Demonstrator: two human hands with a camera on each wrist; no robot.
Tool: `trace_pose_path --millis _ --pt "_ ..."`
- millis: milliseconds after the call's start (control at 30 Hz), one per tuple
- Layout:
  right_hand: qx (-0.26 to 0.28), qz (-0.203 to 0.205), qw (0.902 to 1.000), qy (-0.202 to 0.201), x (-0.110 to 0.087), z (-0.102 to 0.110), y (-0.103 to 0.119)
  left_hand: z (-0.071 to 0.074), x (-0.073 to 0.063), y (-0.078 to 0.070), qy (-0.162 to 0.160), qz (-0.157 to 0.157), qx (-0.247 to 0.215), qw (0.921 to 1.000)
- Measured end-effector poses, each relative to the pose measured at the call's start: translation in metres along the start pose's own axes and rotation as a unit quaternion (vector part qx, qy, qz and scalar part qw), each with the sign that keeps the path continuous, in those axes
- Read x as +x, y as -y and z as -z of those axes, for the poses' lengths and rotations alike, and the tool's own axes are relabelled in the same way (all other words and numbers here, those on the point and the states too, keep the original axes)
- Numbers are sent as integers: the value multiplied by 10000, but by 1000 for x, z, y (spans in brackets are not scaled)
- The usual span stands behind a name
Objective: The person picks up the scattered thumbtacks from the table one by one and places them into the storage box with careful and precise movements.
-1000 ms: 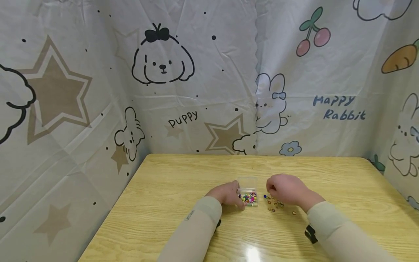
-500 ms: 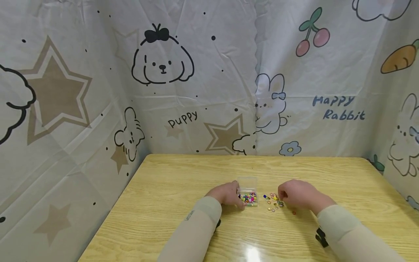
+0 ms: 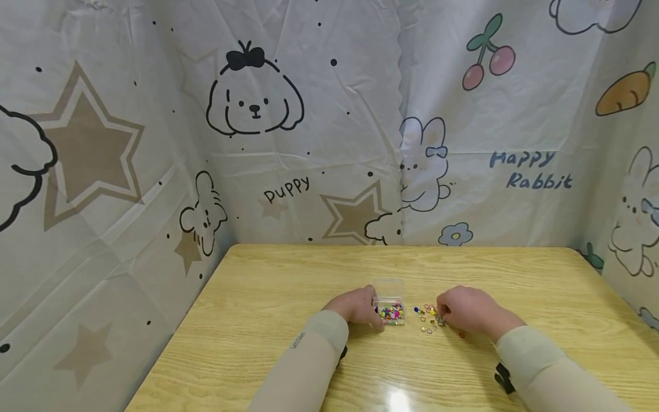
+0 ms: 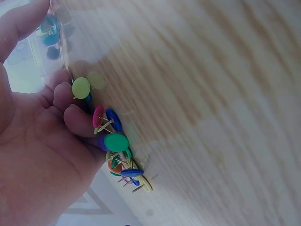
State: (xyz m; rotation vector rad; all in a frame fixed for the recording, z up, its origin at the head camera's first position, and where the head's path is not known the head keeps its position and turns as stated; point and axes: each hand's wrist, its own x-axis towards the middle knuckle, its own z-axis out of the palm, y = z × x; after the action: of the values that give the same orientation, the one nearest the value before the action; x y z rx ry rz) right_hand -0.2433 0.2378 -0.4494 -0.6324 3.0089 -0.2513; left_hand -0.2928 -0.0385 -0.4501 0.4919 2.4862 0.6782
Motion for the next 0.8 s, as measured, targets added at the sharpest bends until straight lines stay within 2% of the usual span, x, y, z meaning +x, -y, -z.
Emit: trace_pose_path --millis 167,333,533,800 --pt "75 -69 9999 -86 1 1 1 -1 0 1 -21 41 35 10000" --pt "257 -57 9995 -176 3 6 12 0 0 1 -12 47 50 10000" --pt "419 184 9985 -288 12 10 30 1 -2 0 -20 -1 55 10000" --pt "384 533 9972 -364 28 4 47 1 -1 -1 -48 -23 136 9999"
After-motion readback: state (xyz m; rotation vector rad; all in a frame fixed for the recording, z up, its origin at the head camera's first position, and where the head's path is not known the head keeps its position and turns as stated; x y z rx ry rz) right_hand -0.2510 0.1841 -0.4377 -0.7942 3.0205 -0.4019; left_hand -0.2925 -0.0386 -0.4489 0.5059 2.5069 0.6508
